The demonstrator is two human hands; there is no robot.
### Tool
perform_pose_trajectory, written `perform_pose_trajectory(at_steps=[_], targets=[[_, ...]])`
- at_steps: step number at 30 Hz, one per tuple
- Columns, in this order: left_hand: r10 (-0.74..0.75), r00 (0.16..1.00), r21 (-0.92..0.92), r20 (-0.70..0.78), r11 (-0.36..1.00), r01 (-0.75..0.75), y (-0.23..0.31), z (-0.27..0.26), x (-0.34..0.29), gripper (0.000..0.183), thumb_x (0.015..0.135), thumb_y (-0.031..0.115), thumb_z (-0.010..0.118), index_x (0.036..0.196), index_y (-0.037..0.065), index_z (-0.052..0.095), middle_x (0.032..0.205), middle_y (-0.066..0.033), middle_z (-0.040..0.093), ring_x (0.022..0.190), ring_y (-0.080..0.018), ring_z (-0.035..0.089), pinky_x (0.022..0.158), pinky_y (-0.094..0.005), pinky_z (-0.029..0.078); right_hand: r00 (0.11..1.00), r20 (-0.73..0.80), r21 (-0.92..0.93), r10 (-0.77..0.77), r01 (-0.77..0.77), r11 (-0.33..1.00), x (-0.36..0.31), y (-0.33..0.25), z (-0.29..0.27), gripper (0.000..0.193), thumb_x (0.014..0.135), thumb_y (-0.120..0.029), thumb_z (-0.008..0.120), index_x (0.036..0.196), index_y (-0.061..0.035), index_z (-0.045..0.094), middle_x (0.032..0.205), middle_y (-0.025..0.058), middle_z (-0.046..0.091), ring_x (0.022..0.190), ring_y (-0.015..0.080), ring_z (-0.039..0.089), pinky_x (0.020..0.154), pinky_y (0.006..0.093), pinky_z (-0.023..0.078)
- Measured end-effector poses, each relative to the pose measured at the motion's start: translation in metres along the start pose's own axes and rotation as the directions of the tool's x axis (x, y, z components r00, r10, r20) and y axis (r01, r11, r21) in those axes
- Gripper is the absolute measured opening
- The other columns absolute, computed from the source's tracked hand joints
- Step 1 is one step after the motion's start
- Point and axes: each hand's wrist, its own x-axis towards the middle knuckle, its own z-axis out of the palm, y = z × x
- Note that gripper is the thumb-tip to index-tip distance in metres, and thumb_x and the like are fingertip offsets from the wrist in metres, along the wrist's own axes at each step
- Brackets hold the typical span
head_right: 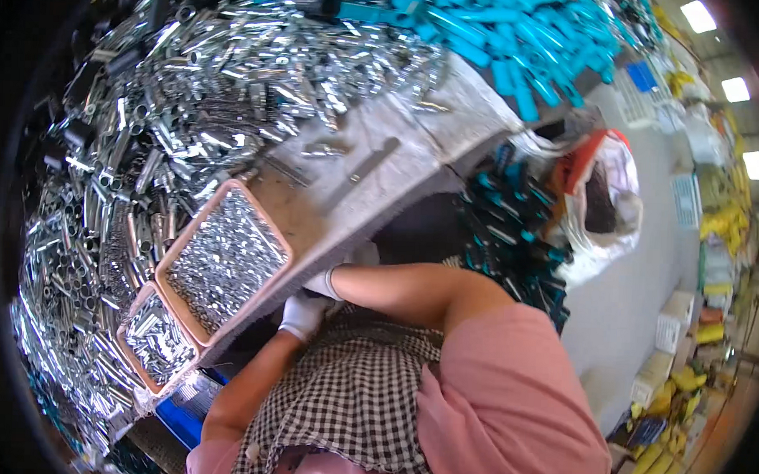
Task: Assembling small metal tubes and plastic handle components at a factory workbench.
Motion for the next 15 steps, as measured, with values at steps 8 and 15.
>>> perform_pose_trajectory(at_steps=[8,15], targets=[[-0.106,0.988,-0.994,0.112,-0.007,0.112,0.056,-0.049,-0.030,0.041,0.098,0.035,0.051,0.120,0.001,0.058,0.118,-0.0150,0.062,0.114,-0.0302,0.056,0.106,-0.0468,0.043,0.930,0.133,-0.378,-0.343,0.367,0.850,-0.202,-0.067,-0.138,0.044,0.072,-0.021,0.067,0.116,-0.0146,0.063,0.079,0.0191,0.066,0.072,0.0386,0.065,0.064,0.0484,0.051],[-0.272,0.930,-0.959,0.245,0.073,0.274,0.086,0.019,-0.019,0.019,0.096,0.013,0.044,0.097,0.001,0.058,0.094,-0.0122,0.065,0.089,-0.0265,0.064,0.088,-0.0425,0.053,0.924,-0.221,-0.208,-0.313,0.269,0.940,-0.310,-0.043,-0.175,0.062,0.070,-0.017,0.071,0.129,-0.0084,0.058,0.091,0.0162,0.070,0.083,0.0335,0.068,0.077,0.0407,0.055]])
